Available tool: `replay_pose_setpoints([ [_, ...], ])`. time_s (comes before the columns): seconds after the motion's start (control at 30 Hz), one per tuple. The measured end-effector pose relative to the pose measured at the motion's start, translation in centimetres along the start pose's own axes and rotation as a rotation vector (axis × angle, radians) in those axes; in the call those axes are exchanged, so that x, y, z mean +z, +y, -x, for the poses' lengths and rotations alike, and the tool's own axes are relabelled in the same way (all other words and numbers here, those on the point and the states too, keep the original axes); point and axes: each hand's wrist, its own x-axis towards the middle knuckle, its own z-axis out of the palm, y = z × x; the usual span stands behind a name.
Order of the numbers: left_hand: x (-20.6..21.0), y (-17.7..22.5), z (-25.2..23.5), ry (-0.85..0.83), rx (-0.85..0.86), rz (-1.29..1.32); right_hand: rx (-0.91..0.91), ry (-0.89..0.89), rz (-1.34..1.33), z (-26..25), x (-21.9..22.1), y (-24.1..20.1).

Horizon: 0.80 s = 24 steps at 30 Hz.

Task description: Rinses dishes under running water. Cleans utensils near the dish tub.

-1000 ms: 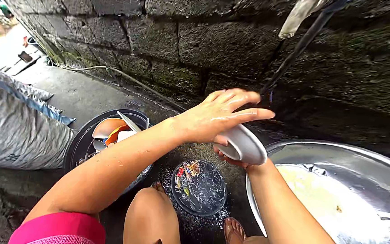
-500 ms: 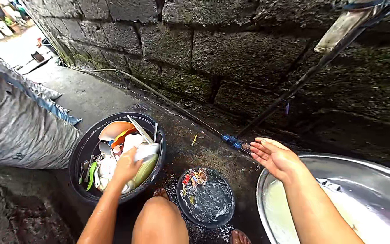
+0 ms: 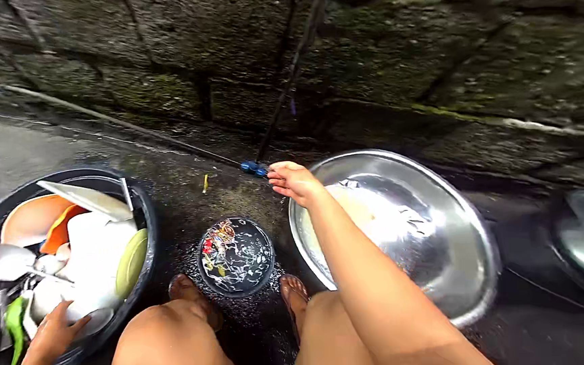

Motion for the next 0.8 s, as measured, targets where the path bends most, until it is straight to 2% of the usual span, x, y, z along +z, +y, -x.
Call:
replay_pose_setpoints([
  [0.1,-0.4,-0.3,-1.7,-0.003,0.087,0.014,0.006,0.003,0.022,-0.2,-0.2,0.0],
  [0.2,-3.5,5.0,-2.7,0.021,0.212,0.016,0.013,0.006,0.04,-0.3,-0.6,-0.1],
  [0.27,-5.7,10.4,-3.2,0.089,0.318,-0.024,0.012,0.025,0.04,-0.4,-0.9,-0.2],
  [0.37,-8.2,21.3,-1.6,0.176,0.524,-0.084,-0.016,0.059,-0.002,-0.6,-1.3,-0.5],
  [0.43,-8.2,28.9,1.3,0.205,0.771,-0.089,-0.058,0.091,-0.059,-0.5,-1.8,-1.1],
  [0.5,-6.2,35.2,5.3,0.232,1.075,-0.067,-0.107,0.131,-0.115,-0.4,-2.7,-1.3],
  [0.53,-5.1,37.7,7.9,0.159,1.179,-0.047,-0.124,0.148,-0.132,-0.4,-3.3,-1.3],
  [0.6,-3.0,41.3,12.9,-0.122,1.345,-0.029,-0.14,0.182,-0.121,-0.4,-5.0,-1.4],
  [0.67,-0.7,42.7,15.1,-0.355,1.43,-0.006,-0.156,0.215,-0.086,0.3,-7.2,-2.0],
  [0.73,2.3,42.6,13.7,-0.401,1.426,-0.011,-0.243,0.237,-0.059,2.2,-10.1,-2.9],
  [0.8,4.1,42.0,11.5,-0.392,1.299,-0.267,-0.385,0.294,-0.088,5.2,-13.8,-3.4],
])
